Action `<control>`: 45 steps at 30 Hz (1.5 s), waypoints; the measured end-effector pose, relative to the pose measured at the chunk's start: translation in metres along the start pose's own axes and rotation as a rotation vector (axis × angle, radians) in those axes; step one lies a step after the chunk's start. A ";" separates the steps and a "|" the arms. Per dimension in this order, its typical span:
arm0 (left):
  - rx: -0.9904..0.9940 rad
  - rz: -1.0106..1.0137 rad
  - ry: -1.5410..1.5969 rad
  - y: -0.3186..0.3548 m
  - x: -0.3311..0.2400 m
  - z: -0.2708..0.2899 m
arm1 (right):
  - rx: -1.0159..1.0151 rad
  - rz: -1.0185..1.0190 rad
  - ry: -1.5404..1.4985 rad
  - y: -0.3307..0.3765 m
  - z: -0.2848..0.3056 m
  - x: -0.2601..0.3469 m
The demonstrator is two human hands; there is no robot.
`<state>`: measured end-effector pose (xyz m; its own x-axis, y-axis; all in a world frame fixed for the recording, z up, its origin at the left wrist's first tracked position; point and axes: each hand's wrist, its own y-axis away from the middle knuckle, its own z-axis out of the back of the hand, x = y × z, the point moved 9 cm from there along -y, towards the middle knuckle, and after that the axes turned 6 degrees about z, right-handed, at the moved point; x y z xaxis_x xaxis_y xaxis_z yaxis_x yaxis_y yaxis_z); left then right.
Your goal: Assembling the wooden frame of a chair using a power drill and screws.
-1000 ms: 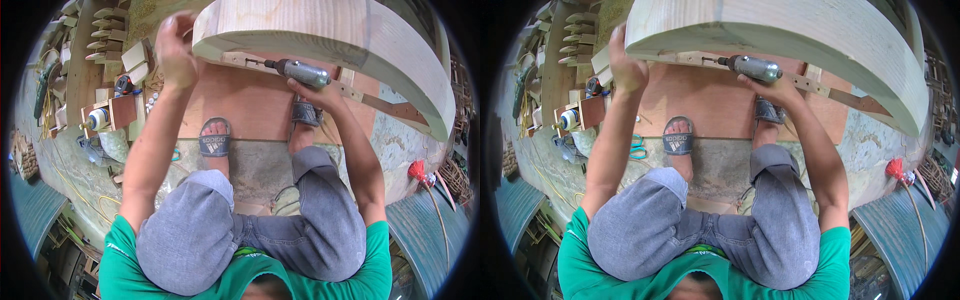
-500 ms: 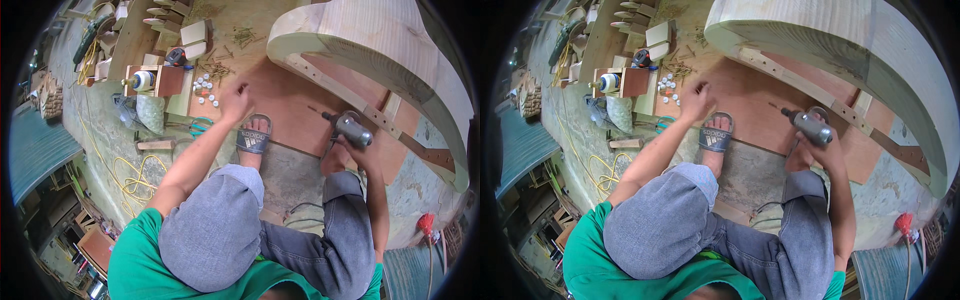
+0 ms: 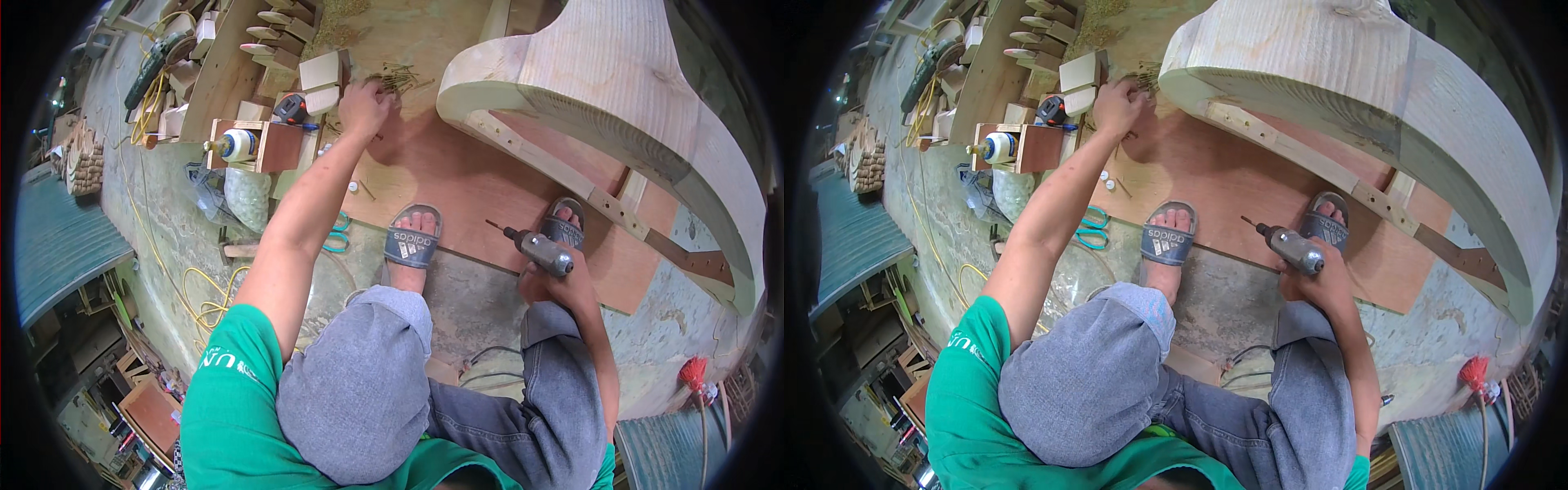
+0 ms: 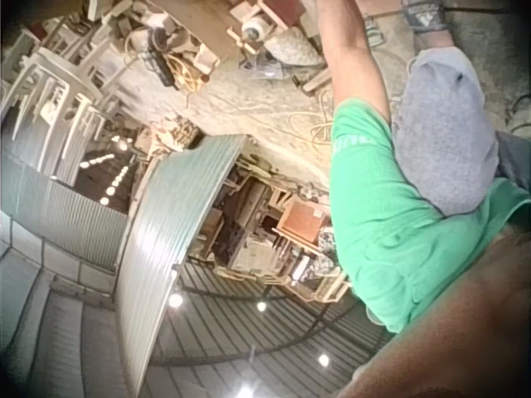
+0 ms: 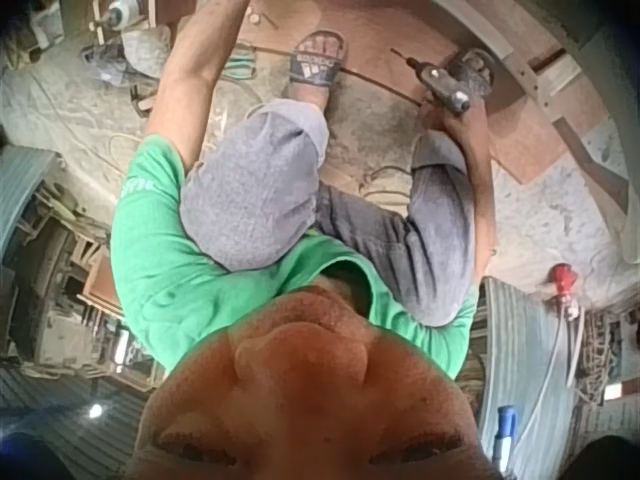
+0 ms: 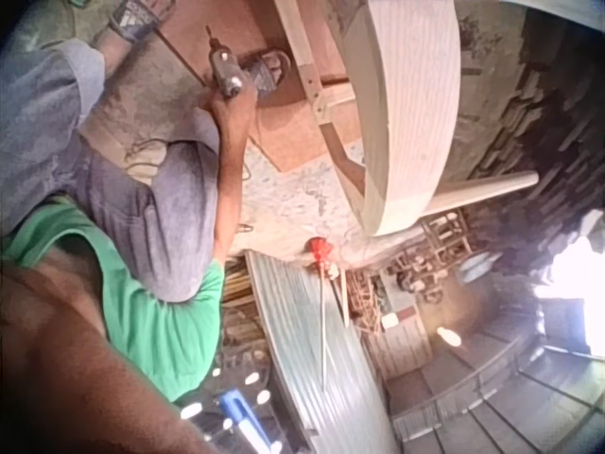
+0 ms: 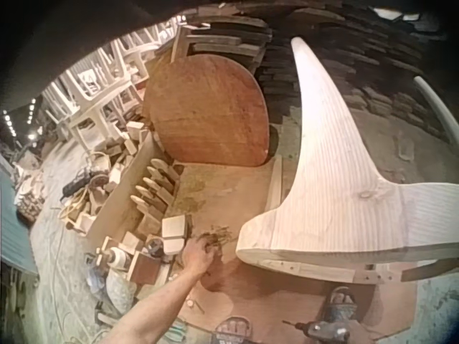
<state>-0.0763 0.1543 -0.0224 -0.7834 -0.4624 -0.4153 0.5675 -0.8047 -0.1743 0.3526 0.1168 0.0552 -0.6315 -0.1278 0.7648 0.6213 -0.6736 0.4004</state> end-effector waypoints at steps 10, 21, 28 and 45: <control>0.101 -0.038 -0.201 0.002 -0.010 -0.036 | -0.129 0.072 -0.106 0.000 0.004 0.000; 0.874 0.981 1.647 0.164 -0.109 -0.015 | -0.280 0.267 -0.184 0.008 0.039 0.028; 0.983 1.104 1.896 0.178 -0.149 -0.029 | -0.198 0.211 -0.259 0.012 0.039 0.030; 0.883 1.196 1.909 0.180 -0.168 -0.030 | -0.107 0.261 -0.237 0.010 0.039 0.034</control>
<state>0.1647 0.0985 -0.0108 0.9289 -0.3525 -0.1138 -0.1805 -0.6990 0.6920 0.3552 0.1340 0.1045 -0.3253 -0.1419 0.9349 0.6873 -0.7145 0.1307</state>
